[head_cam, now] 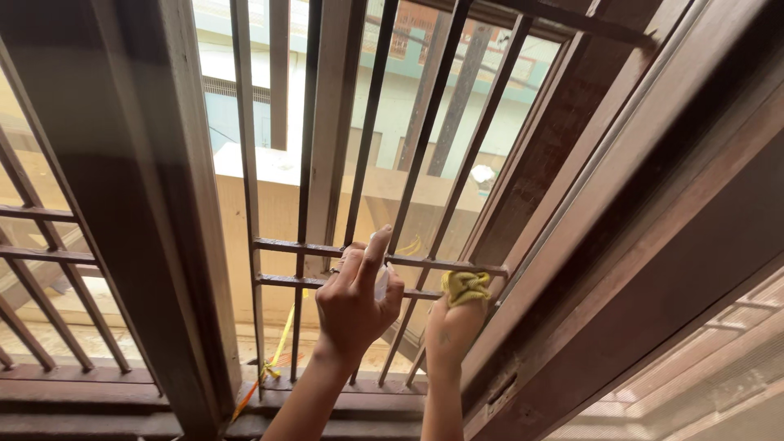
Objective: The person cleans a metal window grille by repeatedly spraying a clear liquid from a small bottle and wiping the bars with a yellow cloth. The person works methodically across different sections of the grille, alternating between spraying and wiping motions.
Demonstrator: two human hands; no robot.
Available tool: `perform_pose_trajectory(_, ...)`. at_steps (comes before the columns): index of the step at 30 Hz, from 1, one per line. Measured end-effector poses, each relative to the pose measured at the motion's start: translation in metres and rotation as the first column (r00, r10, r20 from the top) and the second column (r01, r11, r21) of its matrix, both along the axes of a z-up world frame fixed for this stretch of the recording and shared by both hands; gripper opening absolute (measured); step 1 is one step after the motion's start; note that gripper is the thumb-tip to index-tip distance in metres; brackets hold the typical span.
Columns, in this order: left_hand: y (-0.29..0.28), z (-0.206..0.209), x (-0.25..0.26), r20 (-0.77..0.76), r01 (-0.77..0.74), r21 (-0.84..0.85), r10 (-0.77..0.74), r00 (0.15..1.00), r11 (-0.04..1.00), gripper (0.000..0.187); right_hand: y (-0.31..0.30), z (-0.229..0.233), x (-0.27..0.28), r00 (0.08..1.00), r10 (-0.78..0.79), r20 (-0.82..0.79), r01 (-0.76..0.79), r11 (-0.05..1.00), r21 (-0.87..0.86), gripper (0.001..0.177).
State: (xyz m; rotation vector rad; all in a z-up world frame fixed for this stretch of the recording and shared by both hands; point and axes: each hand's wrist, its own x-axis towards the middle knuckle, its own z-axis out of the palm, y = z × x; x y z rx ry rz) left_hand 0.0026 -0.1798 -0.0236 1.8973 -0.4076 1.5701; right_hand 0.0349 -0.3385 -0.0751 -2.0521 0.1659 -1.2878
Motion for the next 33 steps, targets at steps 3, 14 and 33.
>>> perform_pose_trajectory(3, 0.0, -0.004, -0.003, -0.019, 0.005, -0.006, -0.005, 1.0, 1.0, 0.064, -0.009, -0.007, -0.014, 0.984, 0.164, 0.074, -0.17, 0.982, 0.084, 0.014)
perform_pose_trajectory(14, -0.001, 0.001, -0.002, -0.024, 0.051, 0.018, -0.051, 0.998, 0.999, 0.062, -0.005, 0.022, -0.049, 0.951, 0.14, -0.277, -0.056, 0.955, 0.291, 0.034)
perform_pose_trajectory(33, -0.004, -0.002, 0.002, 0.032, -0.023, 0.067, 0.021, 0.999, 0.997, 0.061, -0.033, -0.04, -0.019, 0.623, 0.217, 0.752, -0.599, 0.75, 0.28, 0.028)
